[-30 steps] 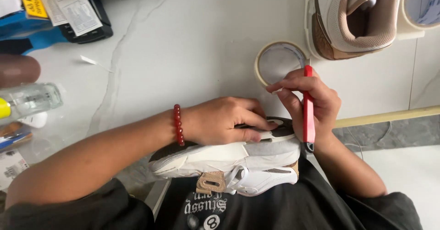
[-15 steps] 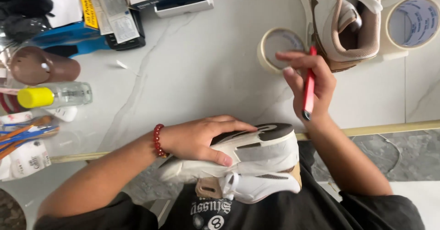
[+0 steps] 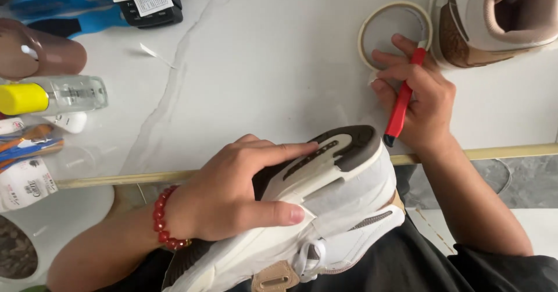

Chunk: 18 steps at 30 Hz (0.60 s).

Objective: Apply masking tape to the midsole of a shoe to prepare for painting or dyeing.

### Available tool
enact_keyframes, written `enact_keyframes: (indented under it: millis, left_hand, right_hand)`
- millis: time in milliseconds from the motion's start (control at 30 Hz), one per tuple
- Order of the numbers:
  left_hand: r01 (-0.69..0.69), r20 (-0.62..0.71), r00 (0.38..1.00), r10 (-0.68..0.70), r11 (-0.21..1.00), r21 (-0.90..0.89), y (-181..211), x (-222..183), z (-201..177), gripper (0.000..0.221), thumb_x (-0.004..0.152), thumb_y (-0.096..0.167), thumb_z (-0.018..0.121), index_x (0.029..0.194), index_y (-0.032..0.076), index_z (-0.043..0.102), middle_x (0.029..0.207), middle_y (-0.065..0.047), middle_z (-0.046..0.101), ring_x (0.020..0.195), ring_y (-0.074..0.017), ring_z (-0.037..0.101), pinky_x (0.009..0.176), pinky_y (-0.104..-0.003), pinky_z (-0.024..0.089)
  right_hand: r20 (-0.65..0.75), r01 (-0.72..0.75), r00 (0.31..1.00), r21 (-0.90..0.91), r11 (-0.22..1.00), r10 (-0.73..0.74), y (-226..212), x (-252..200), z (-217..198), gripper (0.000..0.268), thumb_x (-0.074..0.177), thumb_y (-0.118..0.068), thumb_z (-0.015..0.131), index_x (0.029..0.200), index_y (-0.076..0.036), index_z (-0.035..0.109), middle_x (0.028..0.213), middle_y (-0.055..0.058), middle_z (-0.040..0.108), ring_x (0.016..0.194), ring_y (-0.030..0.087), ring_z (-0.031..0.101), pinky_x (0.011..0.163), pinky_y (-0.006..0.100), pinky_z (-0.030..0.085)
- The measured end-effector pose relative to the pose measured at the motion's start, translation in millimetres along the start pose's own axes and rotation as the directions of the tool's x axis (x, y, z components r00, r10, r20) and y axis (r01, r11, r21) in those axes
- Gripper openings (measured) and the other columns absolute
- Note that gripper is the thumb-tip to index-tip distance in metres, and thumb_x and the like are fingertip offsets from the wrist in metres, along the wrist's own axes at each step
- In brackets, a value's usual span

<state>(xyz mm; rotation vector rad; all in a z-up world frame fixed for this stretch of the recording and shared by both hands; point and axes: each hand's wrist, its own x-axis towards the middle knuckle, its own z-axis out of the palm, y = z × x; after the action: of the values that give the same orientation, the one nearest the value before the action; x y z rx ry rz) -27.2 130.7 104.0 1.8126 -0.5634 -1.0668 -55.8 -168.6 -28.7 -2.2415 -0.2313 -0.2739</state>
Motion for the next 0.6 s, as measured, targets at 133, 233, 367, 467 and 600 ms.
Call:
enact_keyframes:
  millis: [133, 233, 367, 467, 600]
  left_hand:
    - [0.011, 0.004, 1.0, -0.012, 0.999, 0.048, -3.7, -0.3, 4.5, 0.084, 0.077, 0.051, 0.072, 0.145, 0.003, 0.06, 0.11, -0.018, 0.076, 0.105, -0.0275, 0.068, 0.1, -0.037, 0.047]
    - [0.032, 0.002, 0.999, -0.032, 0.999, 0.041, -6.0, -0.4, 4.4, 0.085, 0.076, 0.053, 0.072, 0.145, 0.004, 0.06, 0.099, -0.015, 0.076, 0.1, -0.0258, 0.067, 0.098, -0.036, 0.048]
    - [0.027, -0.022, 0.999, -0.026, 0.999, 0.031, -12.1, 0.2, 4.7, 0.085, 0.076, 0.053, 0.072, 0.144, 0.003, 0.061, 0.095, -0.014, 0.075, 0.096, -0.0257, 0.066, 0.096, -0.036, 0.048]
    - [0.024, -0.051, 0.998, -0.022, 0.999, 0.035, -20.4, 4.0, 4.8, 0.084, 0.077, 0.052, 0.072, 0.144, 0.002, 0.061, 0.095, -0.014, 0.075, 0.094, -0.0257, 0.067, 0.096, -0.036, 0.048]
    - [-0.049, -0.124, 0.991, 0.054, 0.998, 0.04, -21.6, 8.7, 1.2, 0.082, 0.079, 0.05, 0.071, 0.143, -0.001, 0.059, 0.109, -0.017, 0.074, 0.101, -0.0269, 0.068, 0.1, -0.037, 0.046]
  right_hand:
    - [0.017, -0.008, 1.0, -0.032, 0.999, 0.009, 1.9, -2.1, 0.3, 0.015, 0.096, 0.001, 0.077, 0.104, -0.003, 0.065, 0.125, 0.015, 0.074, 0.14, 0.034, 0.06, 0.109, 0.039, 0.055]
    - [0.081, 0.051, 0.996, -0.132, 0.99, -0.041, 0.6, -1.6, -1.0, 0.014, 0.093, -0.004, 0.08, 0.099, -0.004, 0.067, 0.125, 0.015, 0.074, 0.144, 0.036, 0.058, 0.117, 0.045, 0.049]
    - [0.172, 0.115, 0.982, -0.233, 0.966, -0.076, -0.2, -4.6, -1.1, 0.015, 0.091, -0.009, 0.083, 0.097, -0.007, 0.07, 0.132, 0.012, 0.072, 0.147, 0.036, 0.055, 0.128, 0.052, 0.036]
    - [0.219, 0.134, 0.973, -0.273, 0.953, -0.074, -0.9, 1.0, 1.3, 0.016, 0.087, -0.011, 0.084, 0.095, -0.007, 0.071, 0.135, 0.013, 0.07, 0.147, 0.035, 0.053, 0.129, 0.055, 0.026]
    - [0.269, 0.132, 0.961, -0.255, 0.958, -0.061, -16.2, 16.2, -4.8, 0.035, 0.07, -0.021, 0.085, 0.098, -0.005, 0.072, 0.136, 0.018, 0.065, 0.14, 0.038, 0.05, 0.122, 0.06, 0.013]
